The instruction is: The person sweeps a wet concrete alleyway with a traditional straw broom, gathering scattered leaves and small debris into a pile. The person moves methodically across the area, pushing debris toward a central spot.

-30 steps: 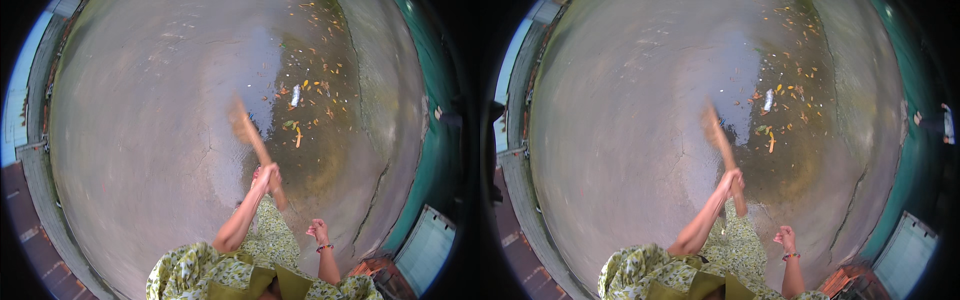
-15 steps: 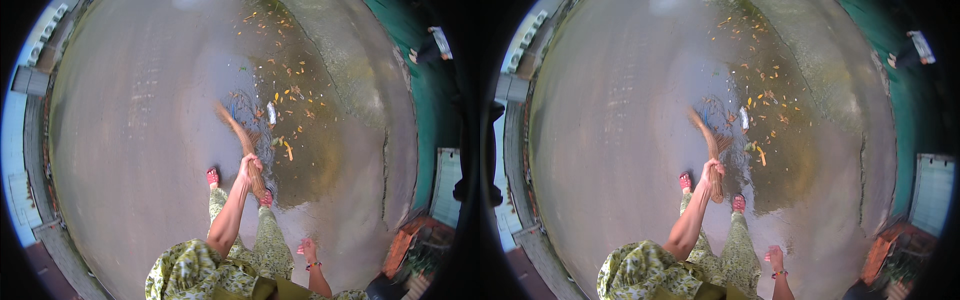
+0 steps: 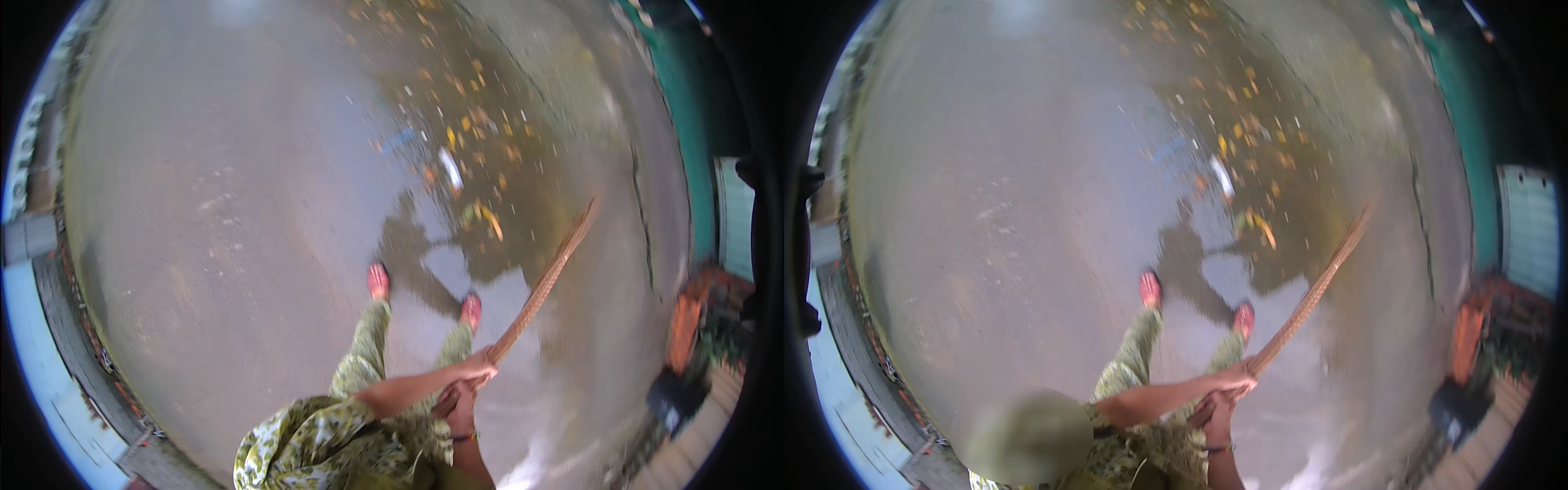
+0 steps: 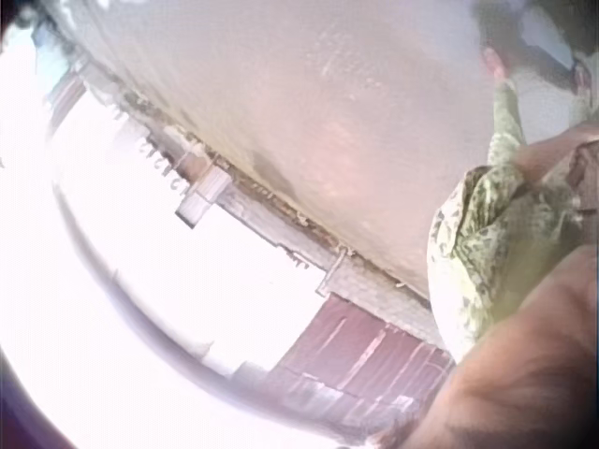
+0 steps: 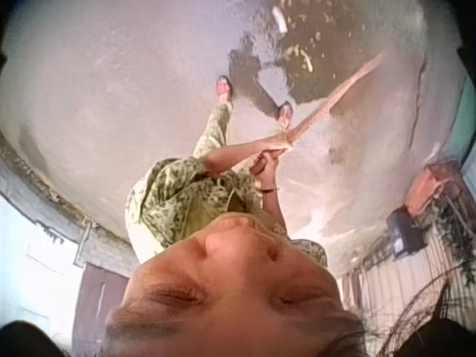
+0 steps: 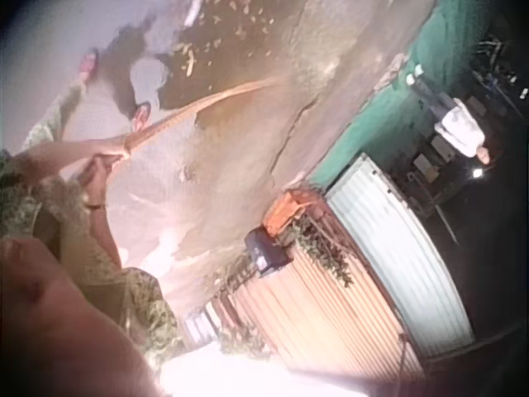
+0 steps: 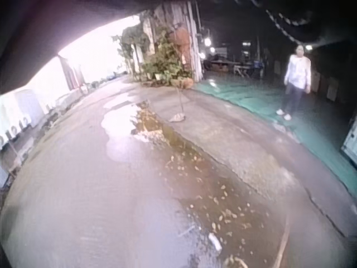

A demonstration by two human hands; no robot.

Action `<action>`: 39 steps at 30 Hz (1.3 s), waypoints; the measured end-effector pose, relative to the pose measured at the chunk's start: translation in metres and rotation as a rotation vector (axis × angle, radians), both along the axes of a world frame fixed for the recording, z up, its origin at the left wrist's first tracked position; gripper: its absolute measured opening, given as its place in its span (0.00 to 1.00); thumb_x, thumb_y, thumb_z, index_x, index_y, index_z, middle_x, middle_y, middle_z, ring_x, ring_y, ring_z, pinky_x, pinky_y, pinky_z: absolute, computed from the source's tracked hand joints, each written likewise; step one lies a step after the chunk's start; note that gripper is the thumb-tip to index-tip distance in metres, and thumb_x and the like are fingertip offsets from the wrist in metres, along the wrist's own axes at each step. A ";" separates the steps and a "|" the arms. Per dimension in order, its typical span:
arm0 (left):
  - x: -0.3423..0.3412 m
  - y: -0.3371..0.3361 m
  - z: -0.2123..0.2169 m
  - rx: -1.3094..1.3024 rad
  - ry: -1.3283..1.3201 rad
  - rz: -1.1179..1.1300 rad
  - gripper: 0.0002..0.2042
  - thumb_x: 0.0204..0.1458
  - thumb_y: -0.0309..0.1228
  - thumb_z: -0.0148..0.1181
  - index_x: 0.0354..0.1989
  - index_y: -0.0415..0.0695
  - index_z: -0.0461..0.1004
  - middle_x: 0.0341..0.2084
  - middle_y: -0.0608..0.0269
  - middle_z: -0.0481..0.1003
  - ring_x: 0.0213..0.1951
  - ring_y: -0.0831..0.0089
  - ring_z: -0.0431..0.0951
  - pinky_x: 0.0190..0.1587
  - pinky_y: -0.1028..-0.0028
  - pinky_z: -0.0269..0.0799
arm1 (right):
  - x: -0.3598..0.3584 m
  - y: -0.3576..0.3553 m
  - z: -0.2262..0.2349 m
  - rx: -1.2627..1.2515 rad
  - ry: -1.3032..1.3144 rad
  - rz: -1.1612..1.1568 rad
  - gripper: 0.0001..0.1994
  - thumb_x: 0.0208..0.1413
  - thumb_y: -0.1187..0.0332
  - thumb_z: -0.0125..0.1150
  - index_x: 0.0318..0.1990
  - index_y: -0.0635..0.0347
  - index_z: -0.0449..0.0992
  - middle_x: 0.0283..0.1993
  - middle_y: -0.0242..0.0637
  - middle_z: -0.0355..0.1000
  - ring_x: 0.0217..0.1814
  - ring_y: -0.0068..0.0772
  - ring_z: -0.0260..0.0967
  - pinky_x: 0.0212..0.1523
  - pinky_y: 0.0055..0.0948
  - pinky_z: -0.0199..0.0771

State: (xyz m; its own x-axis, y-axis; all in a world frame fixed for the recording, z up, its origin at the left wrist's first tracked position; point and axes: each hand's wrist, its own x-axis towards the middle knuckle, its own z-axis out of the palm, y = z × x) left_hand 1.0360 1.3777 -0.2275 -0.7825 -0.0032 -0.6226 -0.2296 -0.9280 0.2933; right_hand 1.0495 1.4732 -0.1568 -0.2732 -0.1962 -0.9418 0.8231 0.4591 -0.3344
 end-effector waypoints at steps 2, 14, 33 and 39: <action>-0.020 0.020 -0.027 0.068 -0.017 -0.197 0.15 0.32 0.23 0.60 0.33 0.34 0.72 0.12 0.60 0.71 0.14 0.72 0.72 0.17 0.73 0.67 | -0.011 -0.005 -0.013 0.033 0.098 -0.064 0.09 0.50 0.68 0.54 0.20 0.57 0.66 0.16 0.32 0.64 0.19 0.28 0.62 0.20 0.26 0.66; 0.186 -0.208 -0.080 -0.217 -0.622 -0.079 0.23 0.36 0.25 0.65 0.45 0.40 0.67 0.18 0.62 0.70 0.16 0.73 0.70 0.18 0.73 0.69 | 0.147 -0.221 -0.092 -0.142 -0.488 -0.081 0.06 0.46 0.72 0.54 0.29 0.65 0.68 0.22 0.38 0.69 0.18 0.32 0.69 0.19 0.31 0.74; 0.014 0.054 -0.021 0.185 -0.224 -0.197 0.09 0.38 0.22 0.60 0.27 0.37 0.66 0.11 0.61 0.68 0.11 0.71 0.68 0.13 0.70 0.65 | 0.003 0.031 -0.002 -0.009 -0.209 -0.342 0.04 0.48 0.73 0.55 0.28 0.64 0.69 0.19 0.34 0.65 0.18 0.27 0.66 0.18 0.30 0.72; 0.198 -0.069 -0.070 0.056 -0.579 0.056 0.26 0.41 0.20 0.58 0.51 0.47 0.59 0.14 0.63 0.66 0.14 0.72 0.69 0.16 0.71 0.68 | 0.132 -0.095 -0.041 -0.067 -0.535 0.098 0.04 0.47 0.72 0.55 0.27 0.64 0.69 0.19 0.36 0.66 0.18 0.30 0.67 0.18 0.32 0.70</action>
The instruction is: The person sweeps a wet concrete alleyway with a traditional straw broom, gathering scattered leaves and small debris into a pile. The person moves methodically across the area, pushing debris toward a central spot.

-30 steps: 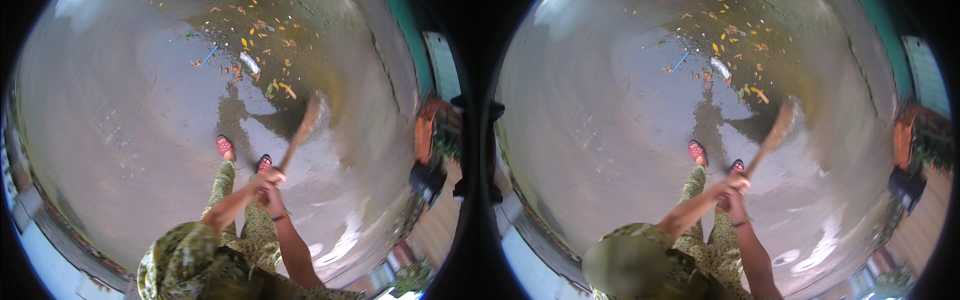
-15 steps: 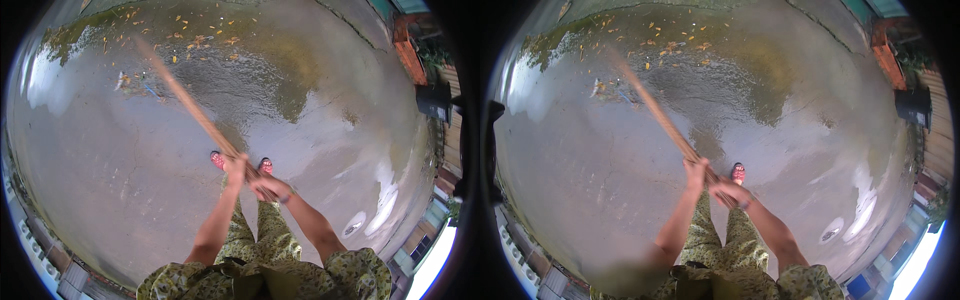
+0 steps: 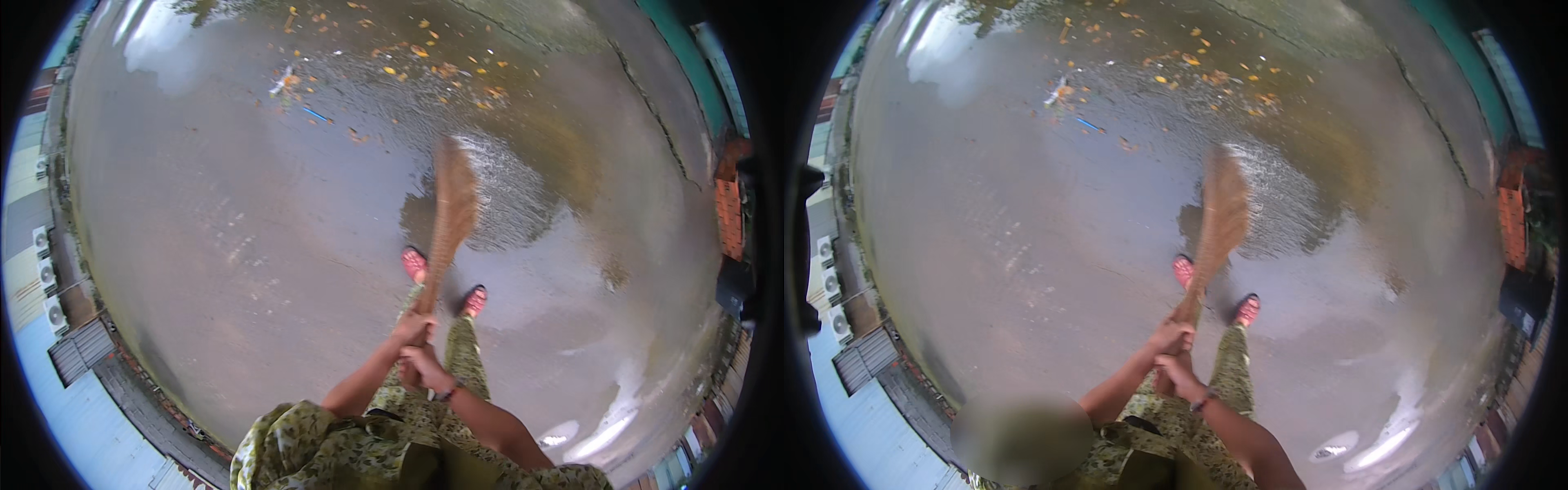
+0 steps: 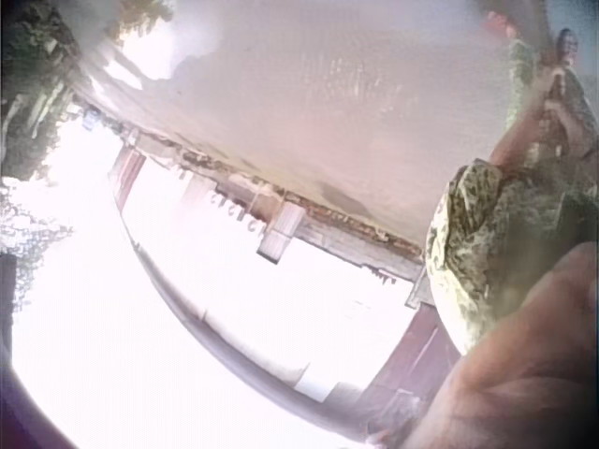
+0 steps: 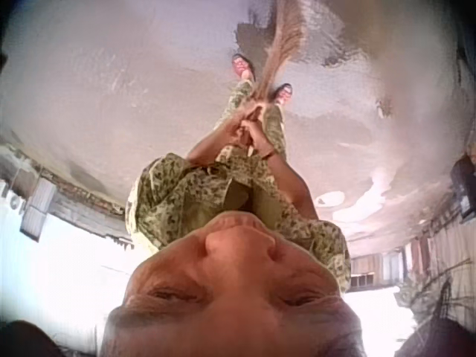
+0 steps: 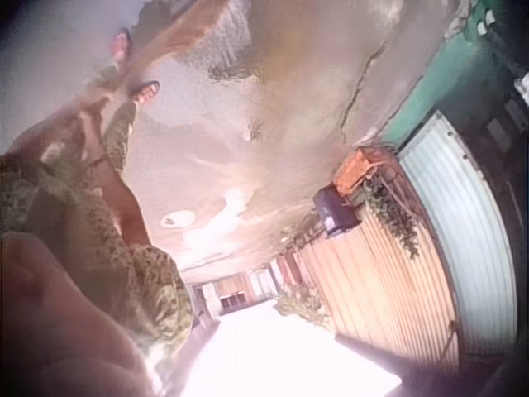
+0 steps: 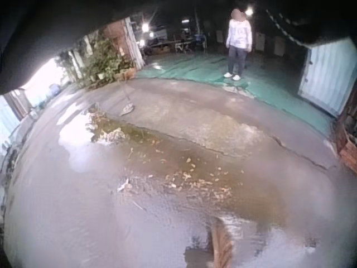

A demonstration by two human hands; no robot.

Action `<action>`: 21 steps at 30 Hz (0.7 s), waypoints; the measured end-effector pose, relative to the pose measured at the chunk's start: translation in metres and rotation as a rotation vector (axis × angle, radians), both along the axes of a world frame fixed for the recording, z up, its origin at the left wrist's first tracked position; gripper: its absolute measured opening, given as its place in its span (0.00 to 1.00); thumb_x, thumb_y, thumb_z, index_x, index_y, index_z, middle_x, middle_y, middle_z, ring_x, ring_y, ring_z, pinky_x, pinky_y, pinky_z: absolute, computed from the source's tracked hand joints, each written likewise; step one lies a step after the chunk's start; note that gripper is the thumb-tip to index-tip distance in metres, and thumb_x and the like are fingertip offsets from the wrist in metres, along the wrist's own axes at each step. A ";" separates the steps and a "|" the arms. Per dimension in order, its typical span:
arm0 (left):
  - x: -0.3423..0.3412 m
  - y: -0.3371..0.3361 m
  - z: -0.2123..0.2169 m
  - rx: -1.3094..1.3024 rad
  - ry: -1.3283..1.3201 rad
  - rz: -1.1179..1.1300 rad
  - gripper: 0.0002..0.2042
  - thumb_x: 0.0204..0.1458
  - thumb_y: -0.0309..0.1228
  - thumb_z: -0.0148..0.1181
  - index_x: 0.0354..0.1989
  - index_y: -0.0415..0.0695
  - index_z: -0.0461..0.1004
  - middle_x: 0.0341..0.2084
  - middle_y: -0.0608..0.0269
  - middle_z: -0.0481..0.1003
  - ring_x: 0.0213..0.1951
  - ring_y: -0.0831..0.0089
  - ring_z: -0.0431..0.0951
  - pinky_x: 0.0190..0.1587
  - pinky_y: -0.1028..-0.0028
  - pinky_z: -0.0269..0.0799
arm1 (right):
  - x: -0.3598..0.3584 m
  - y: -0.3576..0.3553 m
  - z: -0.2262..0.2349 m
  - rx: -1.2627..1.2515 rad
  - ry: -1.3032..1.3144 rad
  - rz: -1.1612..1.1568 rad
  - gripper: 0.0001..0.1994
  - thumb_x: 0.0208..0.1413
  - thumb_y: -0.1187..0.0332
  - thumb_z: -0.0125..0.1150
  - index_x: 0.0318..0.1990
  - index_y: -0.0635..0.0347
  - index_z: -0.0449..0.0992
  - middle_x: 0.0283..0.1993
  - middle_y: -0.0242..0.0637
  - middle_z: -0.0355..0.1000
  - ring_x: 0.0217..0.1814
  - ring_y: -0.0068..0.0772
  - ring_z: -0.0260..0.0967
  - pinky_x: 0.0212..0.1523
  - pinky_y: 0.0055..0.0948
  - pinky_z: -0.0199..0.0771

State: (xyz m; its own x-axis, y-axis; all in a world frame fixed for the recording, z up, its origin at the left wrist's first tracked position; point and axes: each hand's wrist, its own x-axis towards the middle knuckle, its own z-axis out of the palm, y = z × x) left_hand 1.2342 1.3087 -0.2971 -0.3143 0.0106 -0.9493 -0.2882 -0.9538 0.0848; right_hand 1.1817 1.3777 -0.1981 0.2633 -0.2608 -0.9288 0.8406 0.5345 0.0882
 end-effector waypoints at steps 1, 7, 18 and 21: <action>0.014 -0.045 0.023 -0.093 0.022 0.100 0.30 0.40 0.18 0.57 0.55 0.50 0.58 0.14 0.62 0.66 0.14 0.72 0.68 0.16 0.71 0.68 | 0.019 -0.033 -0.004 -0.076 0.004 0.033 0.04 0.47 0.72 0.55 0.27 0.65 0.69 0.18 0.37 0.66 0.18 0.30 0.67 0.18 0.32 0.71; 0.008 -0.219 0.008 -0.682 -0.279 0.185 0.27 0.39 0.16 0.56 0.52 0.43 0.59 0.17 0.59 0.70 0.16 0.71 0.71 0.16 0.69 0.69 | -0.016 -0.193 -0.032 -0.469 -0.149 0.159 0.07 0.48 0.69 0.53 0.23 0.58 0.66 0.14 0.30 0.61 0.14 0.22 0.60 0.15 0.22 0.62; -0.008 -0.139 -0.009 -0.480 0.023 -0.210 0.40 0.33 0.28 0.65 0.62 0.44 0.57 0.25 0.59 0.76 0.23 0.71 0.75 0.26 0.72 0.73 | 0.006 -0.127 -0.021 -0.215 -0.110 -0.149 0.07 0.48 0.70 0.51 0.21 0.58 0.64 0.18 0.31 0.60 0.18 0.26 0.60 0.20 0.27 0.65; -0.026 -0.159 -0.016 -0.434 -0.042 -0.094 0.38 0.35 0.29 0.63 0.61 0.43 0.58 0.34 0.54 0.76 0.35 0.65 0.78 0.39 0.69 0.74 | -0.038 -0.139 -0.046 -0.250 -0.143 0.112 0.07 0.45 0.70 0.54 0.20 0.59 0.64 0.16 0.34 0.62 0.16 0.29 0.61 0.20 0.30 0.66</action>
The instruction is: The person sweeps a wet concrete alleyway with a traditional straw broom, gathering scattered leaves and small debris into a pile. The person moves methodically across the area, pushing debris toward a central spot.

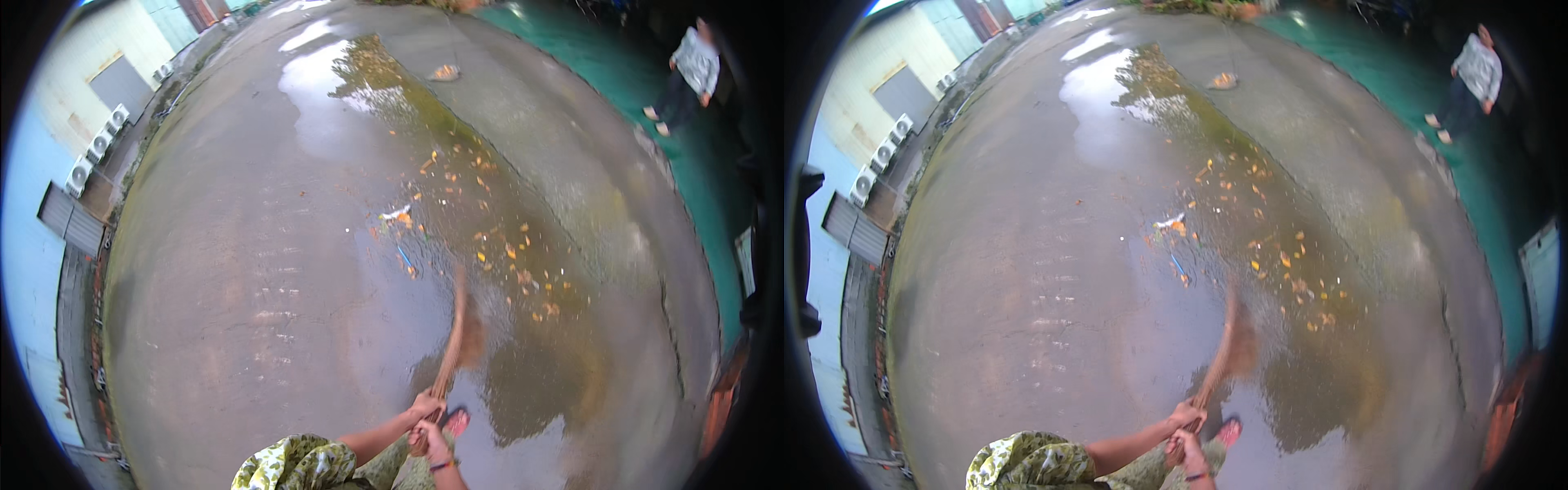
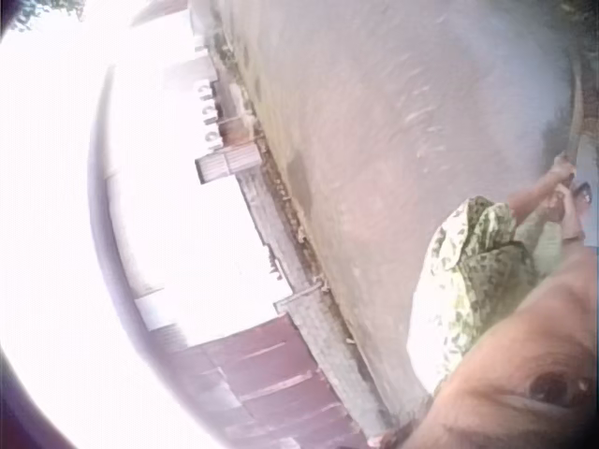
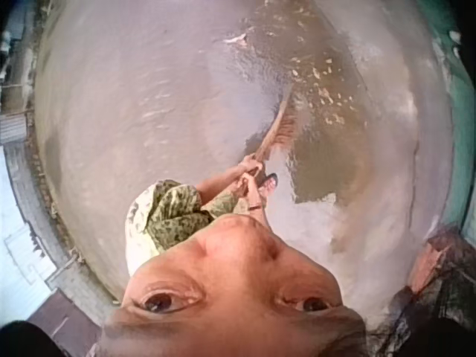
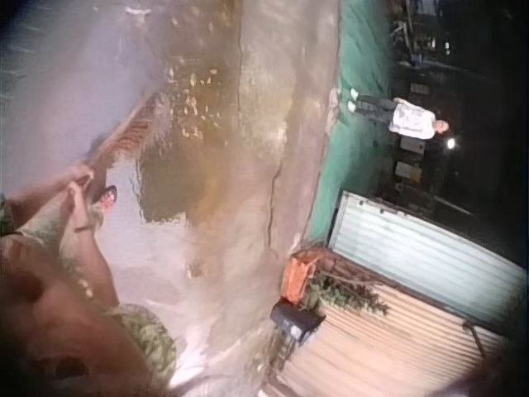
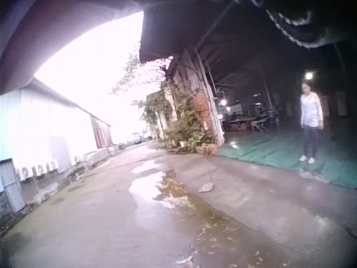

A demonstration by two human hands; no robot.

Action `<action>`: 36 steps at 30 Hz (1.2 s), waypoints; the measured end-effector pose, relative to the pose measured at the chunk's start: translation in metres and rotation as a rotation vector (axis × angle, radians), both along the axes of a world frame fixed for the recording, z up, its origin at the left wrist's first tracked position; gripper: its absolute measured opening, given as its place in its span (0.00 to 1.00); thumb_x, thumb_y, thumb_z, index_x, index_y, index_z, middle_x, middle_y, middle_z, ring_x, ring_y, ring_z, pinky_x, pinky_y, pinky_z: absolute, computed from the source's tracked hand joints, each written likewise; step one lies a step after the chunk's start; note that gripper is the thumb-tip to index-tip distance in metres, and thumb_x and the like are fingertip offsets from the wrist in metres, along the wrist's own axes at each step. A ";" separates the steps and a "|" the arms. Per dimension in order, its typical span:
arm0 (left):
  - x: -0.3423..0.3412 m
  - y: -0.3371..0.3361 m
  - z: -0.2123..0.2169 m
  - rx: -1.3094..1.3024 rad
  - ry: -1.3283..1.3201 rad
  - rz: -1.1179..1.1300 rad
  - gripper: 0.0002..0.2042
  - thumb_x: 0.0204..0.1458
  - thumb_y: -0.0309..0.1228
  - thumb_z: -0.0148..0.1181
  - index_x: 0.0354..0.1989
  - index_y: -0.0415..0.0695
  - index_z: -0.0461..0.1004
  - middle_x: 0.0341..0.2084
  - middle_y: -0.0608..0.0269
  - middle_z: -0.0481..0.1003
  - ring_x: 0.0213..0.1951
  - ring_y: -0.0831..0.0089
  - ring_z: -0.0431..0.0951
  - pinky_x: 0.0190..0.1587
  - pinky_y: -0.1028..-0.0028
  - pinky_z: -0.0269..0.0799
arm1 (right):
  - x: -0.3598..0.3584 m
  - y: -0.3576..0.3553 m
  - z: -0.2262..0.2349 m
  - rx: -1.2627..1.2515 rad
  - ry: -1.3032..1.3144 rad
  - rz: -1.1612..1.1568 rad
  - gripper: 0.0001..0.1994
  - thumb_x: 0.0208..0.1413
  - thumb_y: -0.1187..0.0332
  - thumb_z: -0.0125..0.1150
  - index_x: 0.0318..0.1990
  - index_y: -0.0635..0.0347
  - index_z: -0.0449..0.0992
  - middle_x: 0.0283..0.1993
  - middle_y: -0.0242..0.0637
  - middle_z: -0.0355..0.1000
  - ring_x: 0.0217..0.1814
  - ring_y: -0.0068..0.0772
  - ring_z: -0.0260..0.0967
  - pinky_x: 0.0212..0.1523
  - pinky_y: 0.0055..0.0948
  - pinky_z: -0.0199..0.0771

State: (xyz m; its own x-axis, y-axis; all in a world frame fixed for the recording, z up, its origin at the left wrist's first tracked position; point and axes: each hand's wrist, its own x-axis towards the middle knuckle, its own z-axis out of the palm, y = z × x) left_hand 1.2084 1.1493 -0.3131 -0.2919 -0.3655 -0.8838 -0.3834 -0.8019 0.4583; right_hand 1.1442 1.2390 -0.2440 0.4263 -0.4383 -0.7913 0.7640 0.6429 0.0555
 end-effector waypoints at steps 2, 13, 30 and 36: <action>-0.034 0.004 0.018 -0.302 -0.229 0.022 0.36 0.40 0.31 0.60 0.62 0.42 0.54 0.42 0.50 0.73 0.47 0.61 0.74 0.49 0.65 0.69 | -0.040 0.011 0.000 -0.121 0.070 0.102 0.12 0.49 0.65 0.52 0.18 0.58 0.64 0.14 0.36 0.62 0.15 0.28 0.61 0.18 0.29 0.64; -0.199 0.057 0.116 0.438 0.403 -0.147 0.39 0.36 0.19 0.58 0.62 0.52 0.52 0.15 0.64 0.67 0.12 0.73 0.68 0.14 0.71 0.65 | -0.118 0.053 0.116 0.239 0.649 -0.380 0.07 0.47 0.70 0.52 0.24 0.64 0.66 0.17 0.36 0.62 0.13 0.29 0.62 0.14 0.27 0.66; -0.170 -0.250 0.049 -0.100 -0.016 0.379 0.08 0.45 0.22 0.53 0.35 0.44 0.63 0.18 0.60 0.69 0.18 0.69 0.71 0.18 0.72 0.70 | -0.177 -0.250 0.015 -0.242 0.184 0.028 0.07 0.45 0.72 0.54 0.20 0.63 0.68 0.13 0.35 0.64 0.12 0.27 0.64 0.15 0.25 0.67; -0.210 -0.170 0.063 -0.352 0.135 -0.107 0.34 0.46 0.42 0.64 0.59 0.41 0.57 0.41 0.51 0.71 0.40 0.65 0.73 0.35 0.63 0.74 | -0.225 -0.163 0.101 -0.092 0.313 -0.216 0.08 0.45 0.70 0.59 0.29 0.63 0.67 0.14 0.33 0.64 0.12 0.25 0.63 0.14 0.26 0.68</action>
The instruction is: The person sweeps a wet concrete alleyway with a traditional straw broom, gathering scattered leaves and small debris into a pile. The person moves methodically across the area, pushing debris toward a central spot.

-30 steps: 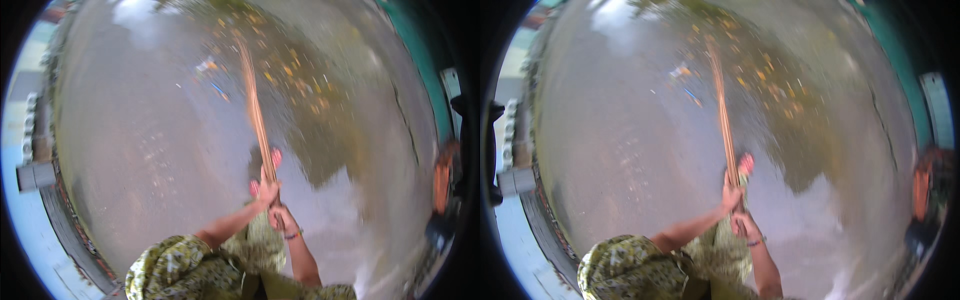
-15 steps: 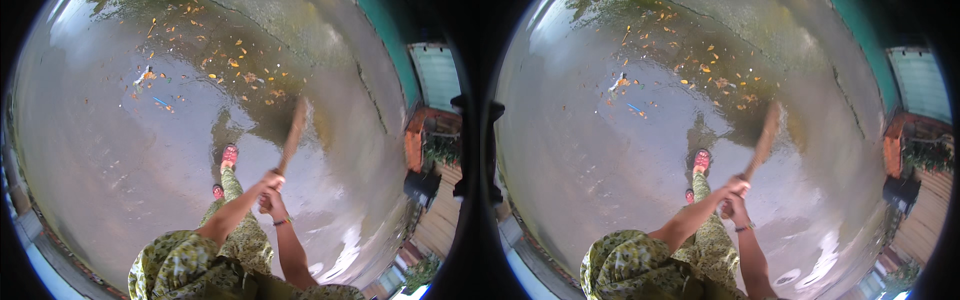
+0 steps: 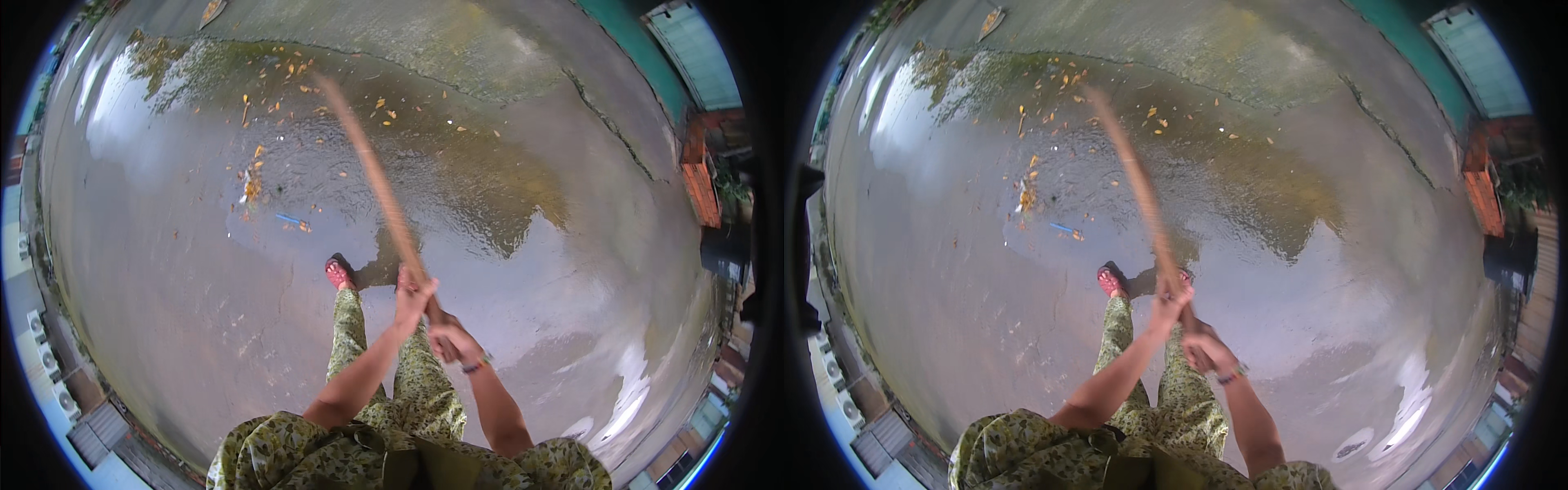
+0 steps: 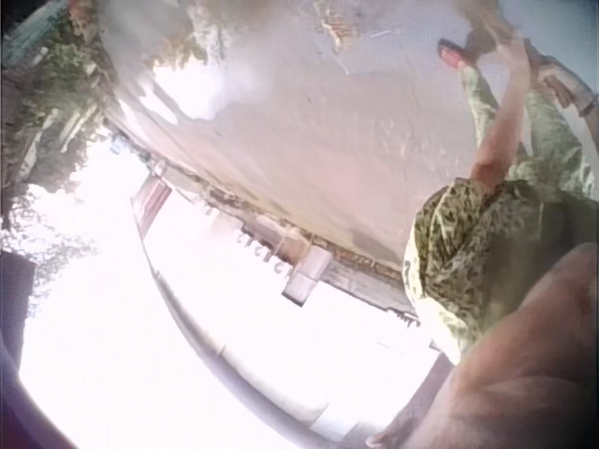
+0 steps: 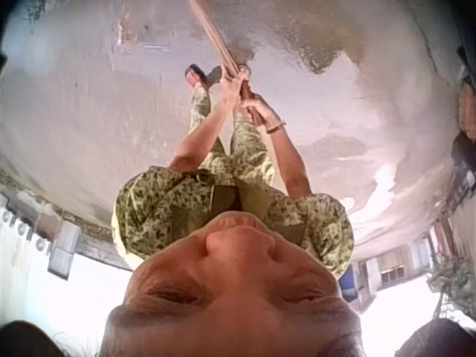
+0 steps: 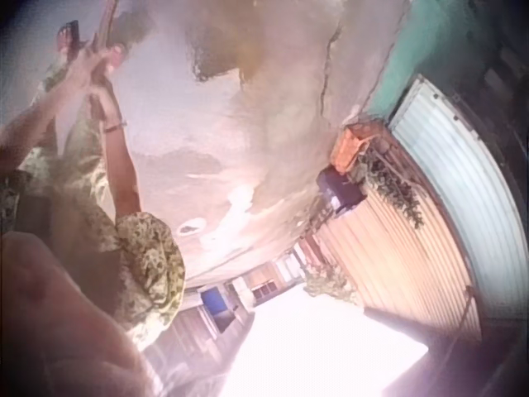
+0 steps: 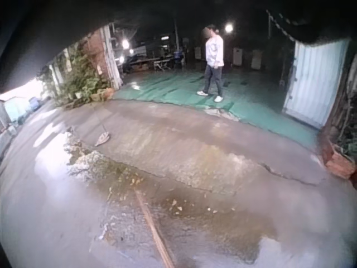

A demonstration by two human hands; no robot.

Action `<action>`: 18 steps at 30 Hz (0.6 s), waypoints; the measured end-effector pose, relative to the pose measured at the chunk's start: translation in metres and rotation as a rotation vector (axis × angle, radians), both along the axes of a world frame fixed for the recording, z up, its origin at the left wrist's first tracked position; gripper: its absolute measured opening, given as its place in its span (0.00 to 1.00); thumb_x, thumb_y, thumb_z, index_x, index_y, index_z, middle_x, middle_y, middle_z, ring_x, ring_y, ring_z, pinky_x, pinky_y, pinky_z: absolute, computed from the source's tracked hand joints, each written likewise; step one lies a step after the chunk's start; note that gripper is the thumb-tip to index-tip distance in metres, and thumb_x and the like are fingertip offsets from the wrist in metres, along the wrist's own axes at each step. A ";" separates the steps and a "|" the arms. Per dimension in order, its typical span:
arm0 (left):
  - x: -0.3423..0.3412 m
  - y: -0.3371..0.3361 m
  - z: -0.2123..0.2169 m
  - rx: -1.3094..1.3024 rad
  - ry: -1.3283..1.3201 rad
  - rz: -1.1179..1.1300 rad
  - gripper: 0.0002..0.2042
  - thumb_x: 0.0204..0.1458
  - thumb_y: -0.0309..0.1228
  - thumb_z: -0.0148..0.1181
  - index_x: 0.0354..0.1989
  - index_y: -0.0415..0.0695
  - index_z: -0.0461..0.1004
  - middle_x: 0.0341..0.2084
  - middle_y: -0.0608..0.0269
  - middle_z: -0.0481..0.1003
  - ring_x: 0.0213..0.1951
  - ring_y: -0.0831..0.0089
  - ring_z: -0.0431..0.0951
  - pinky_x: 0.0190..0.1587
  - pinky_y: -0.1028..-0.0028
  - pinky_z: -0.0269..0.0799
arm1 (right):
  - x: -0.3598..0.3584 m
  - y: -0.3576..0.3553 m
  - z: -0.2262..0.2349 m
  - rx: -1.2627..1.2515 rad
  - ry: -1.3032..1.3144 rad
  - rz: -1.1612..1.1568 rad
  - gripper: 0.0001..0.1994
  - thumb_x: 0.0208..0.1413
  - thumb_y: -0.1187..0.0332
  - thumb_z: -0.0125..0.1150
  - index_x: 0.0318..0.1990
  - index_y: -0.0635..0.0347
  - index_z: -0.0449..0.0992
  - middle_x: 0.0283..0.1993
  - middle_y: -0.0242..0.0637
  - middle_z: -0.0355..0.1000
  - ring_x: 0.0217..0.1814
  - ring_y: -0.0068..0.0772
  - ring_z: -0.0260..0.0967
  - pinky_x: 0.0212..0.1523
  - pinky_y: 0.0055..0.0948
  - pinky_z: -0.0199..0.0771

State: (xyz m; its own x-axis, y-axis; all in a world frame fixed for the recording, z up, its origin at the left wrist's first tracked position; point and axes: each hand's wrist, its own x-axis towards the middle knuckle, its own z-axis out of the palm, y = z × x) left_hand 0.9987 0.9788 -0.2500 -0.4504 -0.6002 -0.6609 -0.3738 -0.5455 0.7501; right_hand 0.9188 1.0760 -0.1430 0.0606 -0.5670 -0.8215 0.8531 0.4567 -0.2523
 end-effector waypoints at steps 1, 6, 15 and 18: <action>-0.006 0.001 0.017 0.338 -0.057 -0.146 0.36 0.48 0.49 0.60 0.62 0.44 0.54 0.49 0.52 0.65 0.48 0.63 0.67 0.43 0.61 0.72 | 0.000 0.027 0.001 0.055 0.115 -0.060 0.08 0.45 0.72 0.59 0.31 0.63 0.67 0.14 0.34 0.64 0.12 0.26 0.63 0.15 0.27 0.69; 0.018 -0.041 0.074 0.638 0.054 -0.595 0.32 0.55 0.51 0.51 0.66 0.56 0.50 0.62 0.57 0.55 0.62 0.61 0.55 0.56 0.61 0.64 | -0.059 0.113 -0.037 0.330 0.465 -0.318 0.04 0.45 0.75 0.55 0.30 0.61 0.68 0.17 0.34 0.65 0.14 0.28 0.64 0.16 0.28 0.68; 0.593 -0.196 0.052 0.292 -0.791 0.332 0.18 0.55 0.31 0.49 0.55 0.51 0.64 0.31 0.61 0.71 0.31 0.70 0.71 0.31 0.67 0.71 | -0.142 -0.024 -0.222 0.434 0.422 -0.501 0.04 0.46 0.76 0.52 0.22 0.61 0.68 0.16 0.36 0.66 0.16 0.29 0.65 0.17 0.30 0.68; 0.642 -0.180 0.074 0.240 -0.947 0.280 0.18 0.53 0.28 0.50 0.54 0.50 0.66 0.27 0.65 0.69 0.28 0.72 0.71 0.28 0.65 0.73 | 0.001 -0.051 -0.281 0.513 0.506 0.039 0.03 0.40 0.76 0.54 0.20 0.63 0.68 0.15 0.40 0.66 0.16 0.34 0.69 0.15 0.33 0.70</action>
State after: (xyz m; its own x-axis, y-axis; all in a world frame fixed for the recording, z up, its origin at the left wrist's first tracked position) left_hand 1.6412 0.7993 -0.1756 0.4573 -0.4082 -0.7901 -0.5932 -0.8019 0.0709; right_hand 0.9200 1.0247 -0.4237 -0.3850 -0.1075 -0.9166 0.6690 0.6516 -0.3574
